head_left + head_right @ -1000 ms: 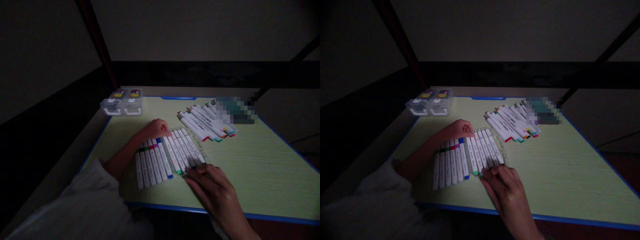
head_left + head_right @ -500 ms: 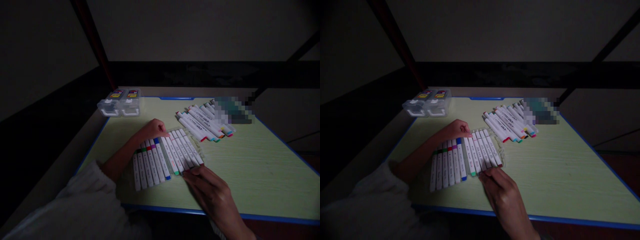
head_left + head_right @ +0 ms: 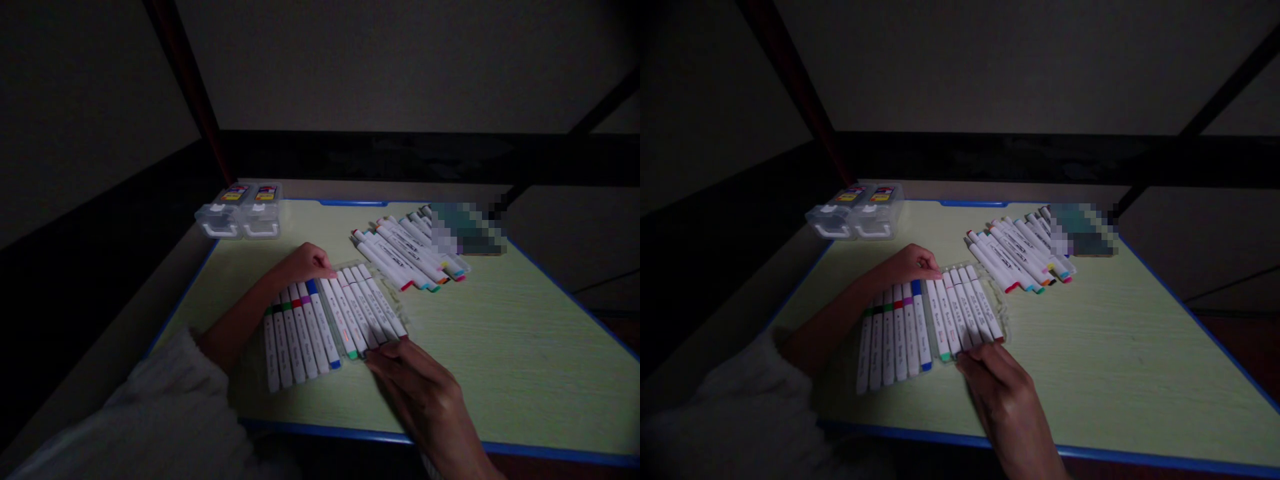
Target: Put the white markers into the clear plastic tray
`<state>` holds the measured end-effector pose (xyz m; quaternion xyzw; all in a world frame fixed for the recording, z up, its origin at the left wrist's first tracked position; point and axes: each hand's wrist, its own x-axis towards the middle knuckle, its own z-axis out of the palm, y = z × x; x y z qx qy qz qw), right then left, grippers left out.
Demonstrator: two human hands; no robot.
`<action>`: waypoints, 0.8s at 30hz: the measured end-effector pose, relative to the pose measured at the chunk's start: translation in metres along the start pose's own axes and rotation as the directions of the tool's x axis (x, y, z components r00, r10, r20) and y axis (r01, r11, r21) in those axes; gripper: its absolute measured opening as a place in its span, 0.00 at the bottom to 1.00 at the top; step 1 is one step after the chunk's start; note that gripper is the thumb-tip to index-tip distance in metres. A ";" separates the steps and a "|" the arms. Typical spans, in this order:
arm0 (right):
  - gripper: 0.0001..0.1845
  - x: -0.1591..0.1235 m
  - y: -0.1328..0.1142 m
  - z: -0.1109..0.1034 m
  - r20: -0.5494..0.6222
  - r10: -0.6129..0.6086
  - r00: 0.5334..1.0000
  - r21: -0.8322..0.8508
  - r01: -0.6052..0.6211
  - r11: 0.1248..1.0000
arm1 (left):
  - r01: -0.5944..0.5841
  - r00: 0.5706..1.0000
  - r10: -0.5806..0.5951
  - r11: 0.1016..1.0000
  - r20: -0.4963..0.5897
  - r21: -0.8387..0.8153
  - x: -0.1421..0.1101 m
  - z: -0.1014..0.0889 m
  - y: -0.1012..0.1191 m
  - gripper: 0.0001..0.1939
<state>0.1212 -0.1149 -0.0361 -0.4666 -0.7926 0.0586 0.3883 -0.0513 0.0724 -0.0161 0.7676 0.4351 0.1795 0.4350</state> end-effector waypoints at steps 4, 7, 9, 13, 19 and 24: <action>0.10 0.001 0.000 0.001 -0.011 -0.001 1.000 -0.008 0.001 1.000 | -0.003 1.000 0.003 1.000 -0.005 0.009 0.000 -0.001 -0.001 0.05; 0.10 0.001 0.000 0.001 -0.017 -0.011 1.000 0.009 0.011 1.000 | -0.019 1.000 0.019 1.000 -0.002 0.019 0.000 -0.001 -0.002 0.05; 0.10 0.001 0.001 0.001 -0.006 -0.011 1.000 0.021 0.011 1.000 | -0.022 1.000 0.022 1.000 -0.004 0.014 0.000 -0.001 -0.002 0.05; 0.10 0.000 0.002 0.002 0.017 0.004 1.000 0.018 -0.004 1.000 | -0.017 1.000 0.017 1.000 -0.014 0.012 -0.001 -0.001 0.001 0.04; 0.10 0.002 0.001 0.002 0.009 0.032 0.999 0.034 -0.032 0.999 | 0.007 1.000 -0.007 1.000 -0.008 -0.006 -0.004 -0.002 0.004 0.04; 0.12 0.007 0.001 0.001 -0.021 -0.041 0.999 -0.003 0.041 0.999 | 0.005 0.999 -0.004 0.999 0.032 -0.050 -0.003 -0.005 0.001 0.03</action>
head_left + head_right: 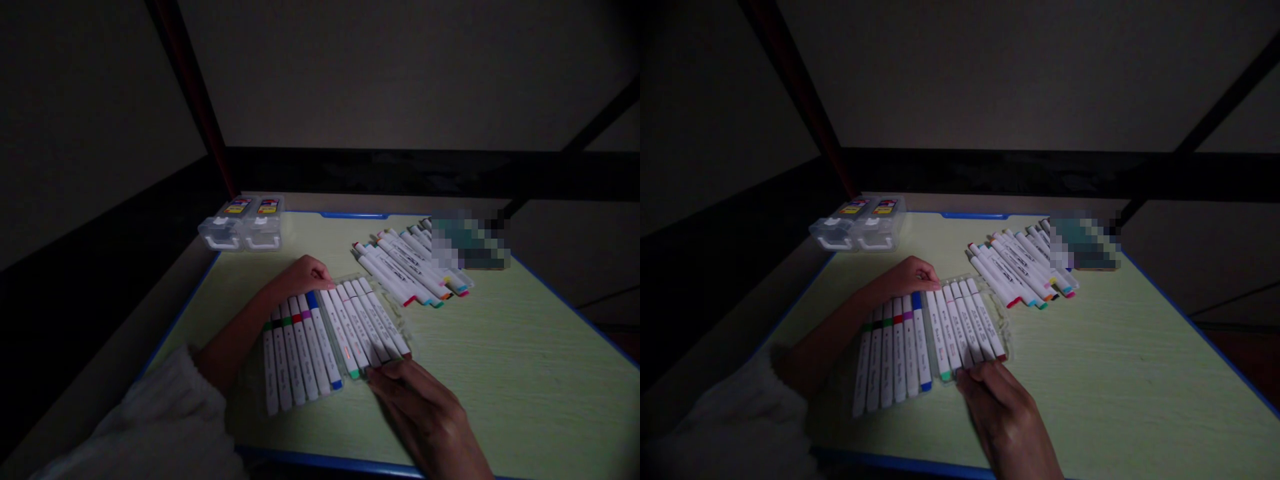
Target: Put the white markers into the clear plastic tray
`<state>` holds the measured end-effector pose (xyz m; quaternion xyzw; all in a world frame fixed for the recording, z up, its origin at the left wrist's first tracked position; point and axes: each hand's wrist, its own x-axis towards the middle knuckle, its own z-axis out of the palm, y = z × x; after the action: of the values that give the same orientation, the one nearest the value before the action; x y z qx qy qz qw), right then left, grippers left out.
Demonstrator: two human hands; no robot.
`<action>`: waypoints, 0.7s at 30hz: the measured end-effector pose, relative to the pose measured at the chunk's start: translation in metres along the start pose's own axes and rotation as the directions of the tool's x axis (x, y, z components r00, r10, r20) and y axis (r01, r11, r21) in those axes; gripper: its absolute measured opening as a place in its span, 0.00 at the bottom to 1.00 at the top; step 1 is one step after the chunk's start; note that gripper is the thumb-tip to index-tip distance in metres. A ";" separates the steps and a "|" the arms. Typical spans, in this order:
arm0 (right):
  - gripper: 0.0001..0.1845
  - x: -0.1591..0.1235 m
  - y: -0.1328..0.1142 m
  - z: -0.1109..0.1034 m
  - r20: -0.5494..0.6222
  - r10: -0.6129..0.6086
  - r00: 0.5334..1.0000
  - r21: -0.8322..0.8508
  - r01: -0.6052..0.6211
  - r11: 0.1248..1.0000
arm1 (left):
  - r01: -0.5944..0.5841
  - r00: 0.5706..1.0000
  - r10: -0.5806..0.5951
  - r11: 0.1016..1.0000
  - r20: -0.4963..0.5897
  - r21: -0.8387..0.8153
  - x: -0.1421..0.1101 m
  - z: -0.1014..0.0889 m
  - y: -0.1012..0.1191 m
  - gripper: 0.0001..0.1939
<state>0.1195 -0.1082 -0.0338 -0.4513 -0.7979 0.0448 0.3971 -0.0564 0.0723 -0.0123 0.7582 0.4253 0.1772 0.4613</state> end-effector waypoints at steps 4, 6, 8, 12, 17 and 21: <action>0.12 0.002 0.001 0.001 -0.029 -0.036 0.999 -0.024 0.036 0.999 | 0.007 1.000 -0.007 1.000 0.006 -0.028 0.001 -0.001 -0.003 0.04; 0.13 0.000 0.002 0.001 -0.042 -0.025 0.999 -0.015 0.024 1.000 | 0.009 1.000 -0.009 0.999 0.002 -0.032 0.002 0.000 -0.004 0.04; 0.12 -0.003 0.004 0.000 -0.081 -0.021 0.996 -0.027 0.019 0.999 | 0.013 1.000 -0.013 1.000 -0.012 -0.024 0.002 0.001 -0.005 0.04; 0.10 -0.009 0.011 -0.004 -0.042 -0.030 0.999 -0.105 0.025 0.994 | -0.001 0.999 0.001 1.000 -0.032 0.015 0.002 0.002 -0.006 0.05; 0.13 -0.016 0.018 -0.007 0.052 -0.063 0.997 -0.135 0.069 0.988 | -0.017 0.999 0.019 0.999 -0.047 0.045 0.001 0.002 -0.006 0.05; 0.13 -0.018 0.020 -0.008 0.069 -0.077 0.995 -0.097 0.084 0.992 | -0.021 0.999 0.023 0.999 -0.041 0.039 0.001 0.002 -0.005 0.05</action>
<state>0.1435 -0.1121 -0.0476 -0.4364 -0.8292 0.0037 0.3492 -0.0569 0.0730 -0.0180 0.7676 0.4298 0.1899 0.4358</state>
